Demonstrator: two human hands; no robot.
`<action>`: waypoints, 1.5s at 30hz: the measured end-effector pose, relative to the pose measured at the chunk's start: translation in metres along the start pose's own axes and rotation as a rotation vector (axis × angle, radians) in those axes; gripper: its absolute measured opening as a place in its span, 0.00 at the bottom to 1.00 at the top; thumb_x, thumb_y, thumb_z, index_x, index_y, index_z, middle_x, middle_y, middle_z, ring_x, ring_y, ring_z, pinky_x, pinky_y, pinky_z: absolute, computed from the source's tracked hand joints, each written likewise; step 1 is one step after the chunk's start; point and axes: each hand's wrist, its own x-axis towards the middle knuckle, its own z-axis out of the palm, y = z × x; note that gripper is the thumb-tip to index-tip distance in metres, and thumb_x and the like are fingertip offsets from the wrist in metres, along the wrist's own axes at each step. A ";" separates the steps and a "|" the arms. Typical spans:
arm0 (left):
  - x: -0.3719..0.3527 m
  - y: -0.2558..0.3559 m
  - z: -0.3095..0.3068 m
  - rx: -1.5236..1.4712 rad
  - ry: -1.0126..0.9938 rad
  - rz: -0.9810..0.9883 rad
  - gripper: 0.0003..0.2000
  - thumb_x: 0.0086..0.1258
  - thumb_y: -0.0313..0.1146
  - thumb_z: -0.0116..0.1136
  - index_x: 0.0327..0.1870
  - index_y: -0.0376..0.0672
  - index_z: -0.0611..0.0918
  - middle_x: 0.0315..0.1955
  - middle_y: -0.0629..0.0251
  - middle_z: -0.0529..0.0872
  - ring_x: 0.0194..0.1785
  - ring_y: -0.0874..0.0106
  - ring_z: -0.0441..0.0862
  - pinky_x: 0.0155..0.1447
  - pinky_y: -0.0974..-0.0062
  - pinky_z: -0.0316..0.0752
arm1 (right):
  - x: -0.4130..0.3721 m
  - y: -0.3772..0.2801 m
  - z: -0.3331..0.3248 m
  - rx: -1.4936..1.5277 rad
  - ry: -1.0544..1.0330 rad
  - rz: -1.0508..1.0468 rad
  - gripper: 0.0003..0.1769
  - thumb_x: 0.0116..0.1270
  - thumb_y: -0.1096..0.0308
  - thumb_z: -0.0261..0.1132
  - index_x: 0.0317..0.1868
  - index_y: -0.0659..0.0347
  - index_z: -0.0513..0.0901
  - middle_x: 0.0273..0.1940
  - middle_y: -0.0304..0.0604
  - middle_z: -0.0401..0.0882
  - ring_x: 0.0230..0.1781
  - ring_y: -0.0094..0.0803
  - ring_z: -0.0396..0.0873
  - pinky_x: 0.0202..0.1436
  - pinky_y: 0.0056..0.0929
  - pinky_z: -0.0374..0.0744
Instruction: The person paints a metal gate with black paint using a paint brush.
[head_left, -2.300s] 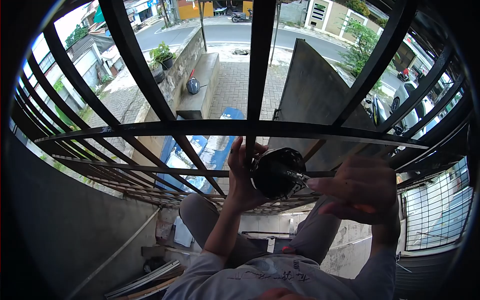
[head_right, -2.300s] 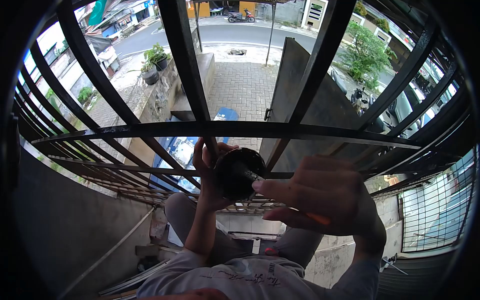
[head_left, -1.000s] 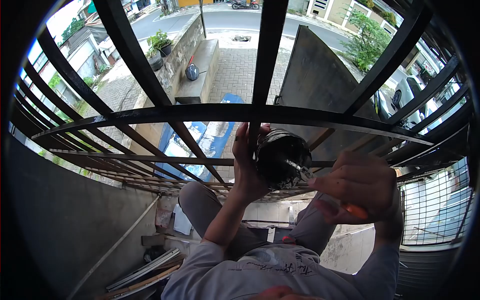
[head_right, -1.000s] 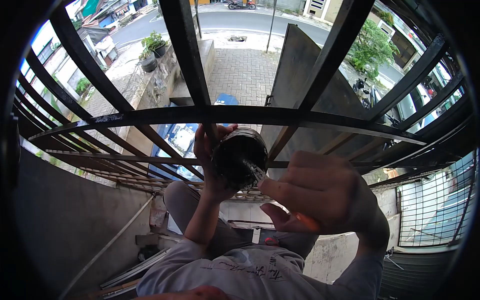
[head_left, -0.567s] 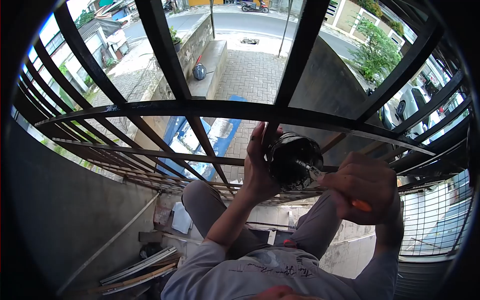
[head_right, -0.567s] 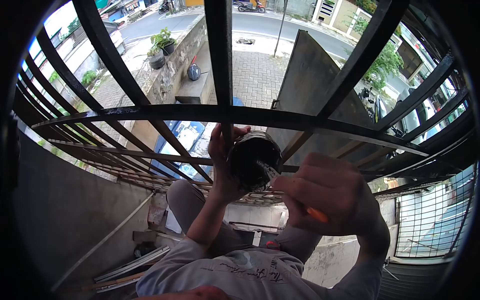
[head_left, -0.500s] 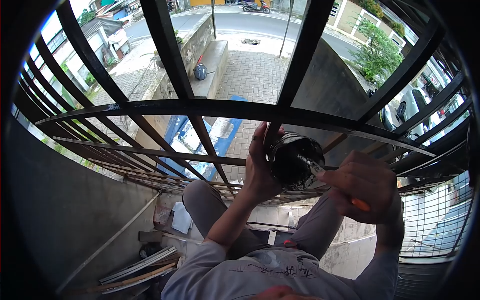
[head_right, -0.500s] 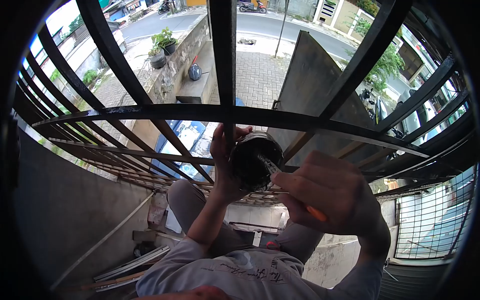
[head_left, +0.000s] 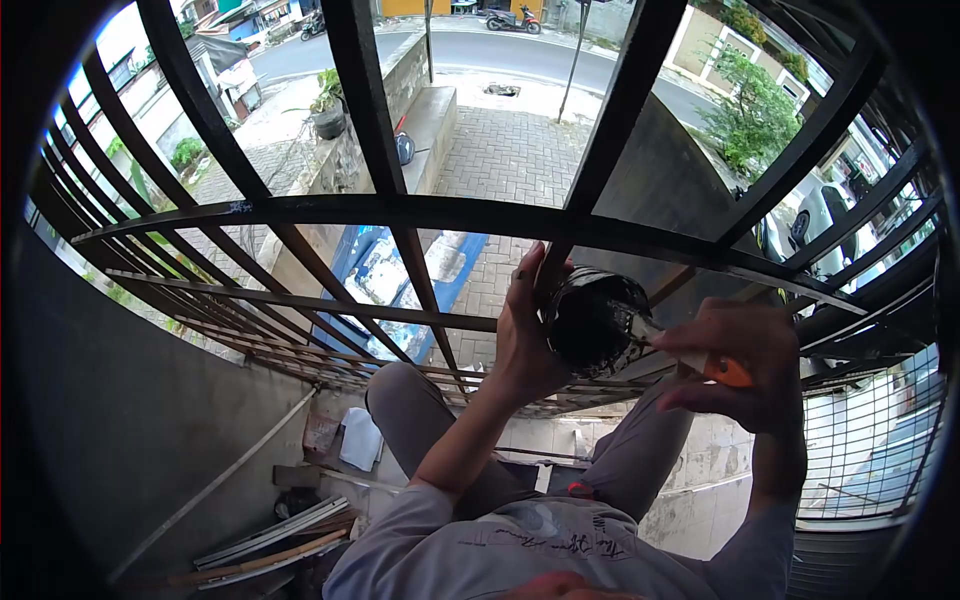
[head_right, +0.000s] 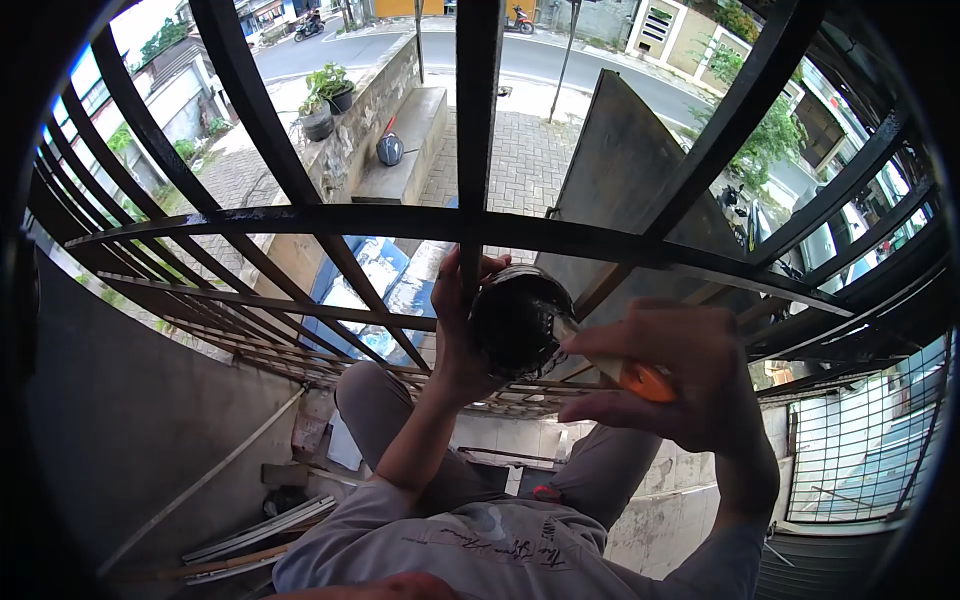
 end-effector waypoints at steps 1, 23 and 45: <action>0.000 0.000 0.000 0.000 0.002 0.002 0.64 0.53 0.38 0.89 0.86 0.43 0.49 0.68 0.41 0.79 0.67 0.52 0.85 0.70 0.55 0.81 | 0.001 -0.001 0.001 -0.002 0.000 -0.001 0.28 0.52 0.54 0.89 0.50 0.59 0.93 0.25 0.40 0.82 0.22 0.31 0.78 0.28 0.32 0.74; -0.002 0.000 0.001 0.033 -0.004 -0.029 0.66 0.52 0.40 0.90 0.86 0.42 0.48 0.67 0.42 0.78 0.68 0.52 0.83 0.70 0.55 0.80 | 0.001 -0.025 0.016 -0.328 0.098 -0.085 0.21 0.62 0.78 0.77 0.57 0.62 0.86 0.35 0.43 0.83 0.32 0.37 0.82 0.34 0.38 0.81; -0.005 -0.003 0.000 0.081 -0.011 -0.046 0.62 0.52 0.44 0.88 0.84 0.39 0.53 0.70 0.43 0.77 0.66 0.45 0.82 0.67 0.48 0.76 | 0.019 -0.015 0.034 -0.631 -0.021 -0.268 0.19 0.53 0.73 0.79 0.47 0.63 0.88 0.32 0.38 0.77 0.30 0.33 0.78 0.32 0.34 0.75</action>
